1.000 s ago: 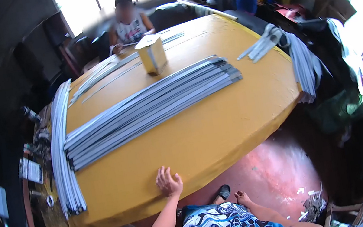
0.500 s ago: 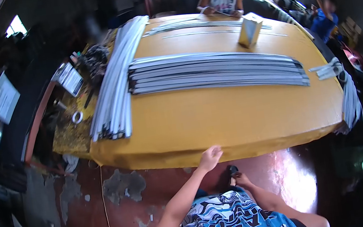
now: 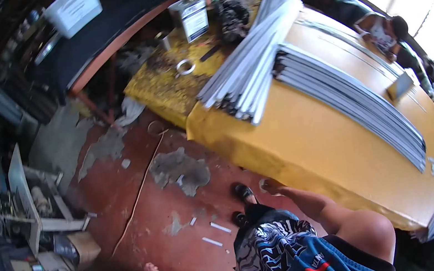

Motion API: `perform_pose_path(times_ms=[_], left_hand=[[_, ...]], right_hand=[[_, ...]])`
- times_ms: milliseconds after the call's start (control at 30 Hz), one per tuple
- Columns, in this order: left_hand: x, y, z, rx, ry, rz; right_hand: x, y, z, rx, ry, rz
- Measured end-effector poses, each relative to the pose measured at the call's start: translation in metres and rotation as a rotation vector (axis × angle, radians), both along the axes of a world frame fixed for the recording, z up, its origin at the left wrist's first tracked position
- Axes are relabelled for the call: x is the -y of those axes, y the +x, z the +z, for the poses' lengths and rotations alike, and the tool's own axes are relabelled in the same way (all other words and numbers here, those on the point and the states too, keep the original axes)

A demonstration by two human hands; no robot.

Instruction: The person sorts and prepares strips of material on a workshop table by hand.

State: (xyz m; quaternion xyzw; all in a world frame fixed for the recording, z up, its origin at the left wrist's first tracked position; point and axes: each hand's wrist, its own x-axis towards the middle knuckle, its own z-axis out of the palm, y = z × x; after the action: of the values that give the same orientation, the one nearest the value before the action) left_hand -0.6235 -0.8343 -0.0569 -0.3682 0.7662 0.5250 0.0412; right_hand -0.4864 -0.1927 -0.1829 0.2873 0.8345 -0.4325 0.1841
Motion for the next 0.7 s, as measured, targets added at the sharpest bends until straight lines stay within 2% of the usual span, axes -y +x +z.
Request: perform_pose_path(times_ms=[33, 67, 133, 167, 200, 233, 267, 300, 333, 367, 433, 467, 500, 533, 600, 667, 700], left_hand=[[-0.005, 0.025, -0.020, -0.130, 0.066, -0.017], [-0.015, 0.050, -0.037, -0.021, 0.143, 0.024], [-0.051, 0.065, -0.075, 0.442, 0.241, -0.100], [-0.062, 0.071, -0.116, 0.592, 0.289, -0.163], [-0.133, 0.066, -0.068, 0.619, 0.279, -0.288], [-0.166, 0.056, -0.078, 0.529, 0.517, -0.274], [-0.192, 0.031, -0.088, 0.334, 0.429, -0.709], [-0.217, 0.007, -0.100, 0.051, 0.301, -1.043], [-0.229, -0.022, -0.155, 0.128, 0.342, -1.138], [-0.279, -0.062, -0.049, -0.012, 0.417, -1.095], [-0.301, -0.118, -0.073, 0.023, 0.433, -0.950], [-0.305, -0.162, -0.057, 0.091, 0.336, -0.992], [-0.295, -0.204, -0.079, -0.001, 0.247, -1.043], [-0.305, -0.231, -0.032, -0.084, 0.310, -0.835], [-0.295, -0.288, -0.002, 0.034, 0.341, -0.515], [-0.277, -0.327, -0.009, 0.057, 0.382, -0.307], [-0.271, -0.336, -0.011, 0.092, 0.347, -0.322]], right_hand=[[0.002, 0.007, -0.013, 0.092, 0.051, 0.038], [0.009, 0.014, -0.025, 0.154, 0.102, 0.105], [0.018, 0.028, -0.064, 0.114, 0.262, 0.302], [0.026, 0.030, -0.078, 0.081, 0.310, 0.343], [0.033, 0.025, -0.072, 0.122, 0.246, 0.300], [0.040, 0.011, -0.059, 0.153, 0.140, 0.203], [0.044, -0.007, -0.045, 0.181, 0.050, 0.101], [0.046, -0.025, -0.035, 0.187, -0.002, 0.025], [0.049, -0.044, -0.025, 0.182, -0.047, -0.049], [0.048, -0.063, -0.019, 0.164, -0.082, -0.116], [0.045, -0.105, -0.001, 0.104, -0.131, -0.243], [0.042, -0.125, 0.008, 0.066, -0.159, -0.307], [0.041, -0.145, 0.030, 0.031, -0.179, -0.349], [0.038, -0.156, 0.029, -0.003, -0.198, -0.391], [0.034, -0.179, 0.044, -0.055, -0.222, -0.454], [0.032, -0.192, 0.062, -0.082, -0.234, -0.496], [0.032, -0.192, 0.062, -0.079, -0.235, -0.512]])
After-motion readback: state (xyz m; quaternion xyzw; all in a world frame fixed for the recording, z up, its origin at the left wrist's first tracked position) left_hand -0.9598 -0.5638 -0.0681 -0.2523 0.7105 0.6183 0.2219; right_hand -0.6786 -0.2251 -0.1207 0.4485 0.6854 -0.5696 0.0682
